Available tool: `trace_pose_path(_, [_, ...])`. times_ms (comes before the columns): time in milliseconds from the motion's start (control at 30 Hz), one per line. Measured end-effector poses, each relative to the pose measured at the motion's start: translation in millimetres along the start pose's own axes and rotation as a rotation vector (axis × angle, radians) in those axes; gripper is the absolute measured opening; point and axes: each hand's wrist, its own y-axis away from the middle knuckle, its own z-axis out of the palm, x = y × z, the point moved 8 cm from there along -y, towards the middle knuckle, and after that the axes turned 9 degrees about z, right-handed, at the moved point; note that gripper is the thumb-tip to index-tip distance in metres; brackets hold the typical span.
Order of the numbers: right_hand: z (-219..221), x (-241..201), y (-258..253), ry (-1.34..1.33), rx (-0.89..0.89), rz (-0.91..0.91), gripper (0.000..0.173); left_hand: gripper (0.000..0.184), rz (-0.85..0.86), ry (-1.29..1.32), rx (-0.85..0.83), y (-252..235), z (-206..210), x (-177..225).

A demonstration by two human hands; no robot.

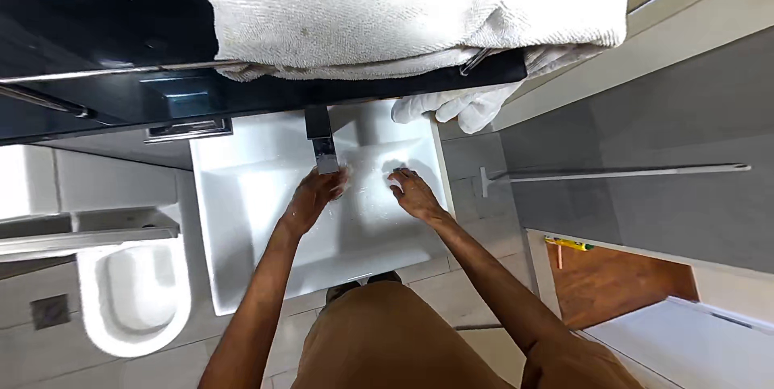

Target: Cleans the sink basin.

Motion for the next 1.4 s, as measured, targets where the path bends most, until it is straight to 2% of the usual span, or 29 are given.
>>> trace_pose_path(133, [26.9,30.2,-27.1,0.171,0.106,-0.001,0.044,0.048,-0.157,-0.874,0.098,71.5,-78.1,-59.9])
trace_pose_path(233, [47.9,23.6,-49.0,0.225,0.320,0.056,0.046,0.039,-0.126,-1.121,0.223,136.9,-110.0,-68.6])
trace_pose_path(300, [69.4,-8.5,-58.5,0.223,0.318,-0.026,0.044,0.031,-0.064,-1.203,0.318,169.0,-124.9,-71.8])
trace_pose_path(400, [111.0,-79.6,-65.2,0.185,0.144,-0.356,0.033,0.023,0.084,-1.307,0.413,194.1,-143.2,-78.6])
trace_pose_path(467, [137.7,-116.4,-69.2,0.200,-0.009,-0.509,0.039,0.024,0.122,-1.341,0.430,196.1,-145.3,-80.5])
trace_pose_path(533, [146.1,-140.3,-70.7,0.221,-0.084,-0.665,0.046,0.025,0.121,-1.323,0.453,191.7,-144.6,-78.0])
trace_pose_path(600, [143.6,-133.4,-72.8,0.282,-0.122,-0.800,0.053,0.028,0.142,-1.308,0.489,185.1,-144.1,-74.0])
trace_pose_path(633, [139.4,-116.0,-71.8,0.338,-0.139,-0.835,0.055,0.029,0.165,-1.314,0.500,182.6,-142.8,-72.9])
trace_pose_path(733, [116.8,-47.5,-70.8,0.454,-0.130,-0.752,0.062,0.034,0.207,-1.342,0.586,178.4,-143.0,-68.1])
trace_pose_path(800, [114.9,-31.2,-67.4,0.482,-0.140,-0.694,0.075,0.035,0.266,-1.360,0.698,183.1,-144.3,-60.3])
trace_pose_path(833, [117.6,-39.6,-64.1,0.464,-0.133,-0.709,0.080,0.034,0.295,-1.371,0.742,186.0,-143.1,-57.5])
trace_pose_path(900, [136.1,-78.5,-61.3,0.419,-0.125,-0.802,0.079,0.033,0.286,-1.358,0.772,189.6,-141.0,-58.7])
trace_pose_path(967, [165.8,-142.8,-71.0,0.422,-0.105,-0.926,0.071,0.031,0.273,-1.343,0.791,189.8,-143.4,-58.3])
trace_pose_path(1067, [197.2,-238.6,-71.3,0.510,-0.030,-0.988,0.059,0.027,0.252,-1.337,0.822,190.1,-146.7,-56.6])
trace_pose_path(1167, [219.6,-271.5,-71.6,0.460,0.084,-0.976,0.077,0.027,0.213,-1.339,0.824,190.1,-148.0,-57.0])
trace_pose_path(1233, [210.6,-245.5,-72.5,0.468,0.057,-0.985,0.083,0.024,0.201,-1.322,0.819,190.3,-147.4,-56.2])
trace_pose_path(1400, [155.3,-118.9,-83.5,0.583,0.033,-0.905,0.083,0.027,0.212,-1.304,0.821,191.5,-142.6,-53.5])
